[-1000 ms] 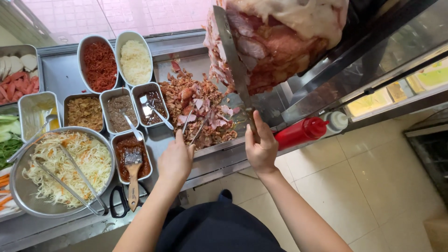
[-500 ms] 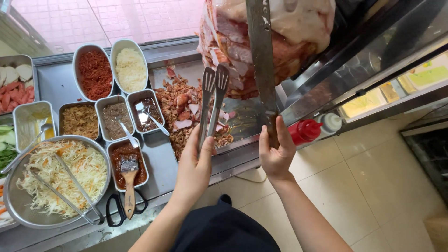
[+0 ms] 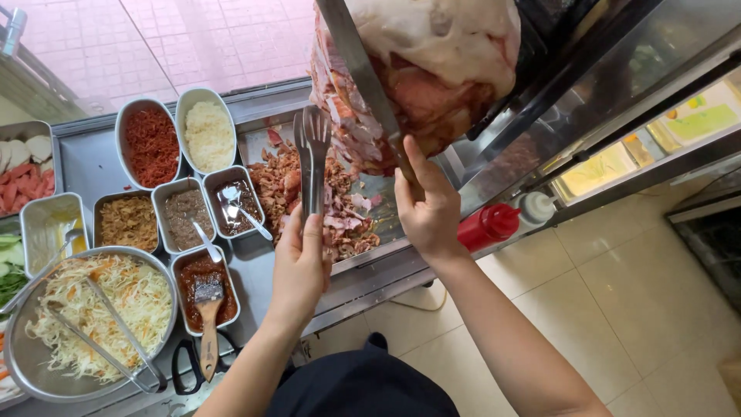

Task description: Slicing meat from a vertical rotisserie and organizing sandwich ingredients.

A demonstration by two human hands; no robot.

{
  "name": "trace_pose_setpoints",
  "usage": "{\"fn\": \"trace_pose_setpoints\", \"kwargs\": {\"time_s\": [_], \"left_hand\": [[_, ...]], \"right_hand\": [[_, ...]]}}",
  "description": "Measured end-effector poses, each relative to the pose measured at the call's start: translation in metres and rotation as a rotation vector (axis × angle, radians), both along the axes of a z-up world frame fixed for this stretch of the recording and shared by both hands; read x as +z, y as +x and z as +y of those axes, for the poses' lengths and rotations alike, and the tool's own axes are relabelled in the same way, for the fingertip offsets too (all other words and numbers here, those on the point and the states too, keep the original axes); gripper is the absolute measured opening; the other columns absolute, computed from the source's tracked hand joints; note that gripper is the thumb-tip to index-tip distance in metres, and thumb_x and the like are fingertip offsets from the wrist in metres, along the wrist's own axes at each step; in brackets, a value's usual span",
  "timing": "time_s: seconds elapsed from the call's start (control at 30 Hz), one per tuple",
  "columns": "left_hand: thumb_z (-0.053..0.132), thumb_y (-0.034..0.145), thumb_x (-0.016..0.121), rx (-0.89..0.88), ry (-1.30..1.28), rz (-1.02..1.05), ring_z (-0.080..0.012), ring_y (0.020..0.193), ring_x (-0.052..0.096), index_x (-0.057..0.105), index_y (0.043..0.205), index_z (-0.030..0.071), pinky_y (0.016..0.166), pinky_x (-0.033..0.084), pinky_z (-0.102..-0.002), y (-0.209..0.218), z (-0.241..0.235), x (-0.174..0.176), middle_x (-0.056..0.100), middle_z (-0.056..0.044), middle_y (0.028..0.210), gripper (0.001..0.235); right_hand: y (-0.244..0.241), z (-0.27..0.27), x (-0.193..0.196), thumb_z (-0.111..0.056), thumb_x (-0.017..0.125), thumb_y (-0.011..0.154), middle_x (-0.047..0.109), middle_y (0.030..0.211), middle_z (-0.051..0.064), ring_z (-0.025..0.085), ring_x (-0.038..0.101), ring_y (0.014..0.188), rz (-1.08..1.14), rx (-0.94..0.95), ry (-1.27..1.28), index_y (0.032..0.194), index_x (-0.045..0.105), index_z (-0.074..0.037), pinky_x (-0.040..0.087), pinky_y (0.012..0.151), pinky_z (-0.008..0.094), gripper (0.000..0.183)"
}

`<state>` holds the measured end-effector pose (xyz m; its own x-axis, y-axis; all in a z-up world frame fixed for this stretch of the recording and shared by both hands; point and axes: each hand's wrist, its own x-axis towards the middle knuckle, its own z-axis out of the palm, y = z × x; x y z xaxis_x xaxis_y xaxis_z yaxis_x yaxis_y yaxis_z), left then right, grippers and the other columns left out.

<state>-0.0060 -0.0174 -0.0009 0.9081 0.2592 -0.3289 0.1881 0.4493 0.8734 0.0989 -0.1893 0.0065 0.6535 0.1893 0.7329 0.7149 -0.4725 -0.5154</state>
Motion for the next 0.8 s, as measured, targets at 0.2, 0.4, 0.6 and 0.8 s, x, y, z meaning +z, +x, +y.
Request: {"fn": "trace_pose_setpoints", "kwargs": {"time_s": [0.2, 0.4, 0.6, 0.8], "left_hand": [[0.032, 0.105, 0.048, -0.017, 0.066, 0.017, -0.0035, 0.041, 0.04, 0.05, 0.145, 0.018, 0.033, 0.028, -0.023, 0.012, 0.003, 0.006, 0.054, 0.002, 0.078, 0.042], [0.033, 0.104, 0.048, -0.047, 0.152, 0.05, -0.004, 0.04, 0.041, 0.048, 0.148, 0.023, 0.033, 0.029, -0.023, 0.011, 0.011, 0.007, 0.055, 0.003, 0.077, 0.046], [0.033, 0.105, 0.047, -0.065, 0.155, 0.038, -0.0038, 0.041, 0.04, 0.05, 0.147, 0.022, 0.034, 0.028, -0.022, 0.012, 0.01, 0.011, 0.053, 0.003, 0.074, 0.044], [0.033, 0.105, 0.046, -0.081, 0.116, 0.03, -0.0038, 0.039, 0.039, 0.05, 0.144, 0.02, 0.033, 0.027, -0.022, 0.008, 0.012, 0.011, 0.053, 0.003, 0.074, 0.041]], "right_hand": [[-0.006, -0.024, -0.051, 0.002, 0.07, 0.101, 0.073, 0.105, 0.008, 0.011, 0.068, 0.087, 0.075, 0.025, 0.017, 0.155, 0.051, -0.022, 0.056, 0.076, 0.026, 0.061], [-0.012, -0.039, -0.079, 0.004, 0.067, 0.1, 0.072, 0.113, 0.009, 0.012, 0.071, 0.09, 0.117, 0.095, 0.063, 0.156, 0.049, -0.021, 0.059, 0.074, 0.028, 0.064], [0.012, 0.009, -0.027, 0.002, 0.07, 0.103, 0.071, 0.102, 0.005, 0.014, 0.066, 0.08, -0.053, -0.03, 0.002, 0.155, 0.051, -0.024, 0.056, 0.069, 0.029, 0.061], [-0.017, -0.033, -0.078, 0.002, 0.068, 0.102, 0.069, 0.098, 0.009, 0.015, 0.067, 0.077, 0.001, -0.022, -0.051, 0.156, 0.048, -0.023, 0.056, 0.064, 0.029, 0.063]]}}
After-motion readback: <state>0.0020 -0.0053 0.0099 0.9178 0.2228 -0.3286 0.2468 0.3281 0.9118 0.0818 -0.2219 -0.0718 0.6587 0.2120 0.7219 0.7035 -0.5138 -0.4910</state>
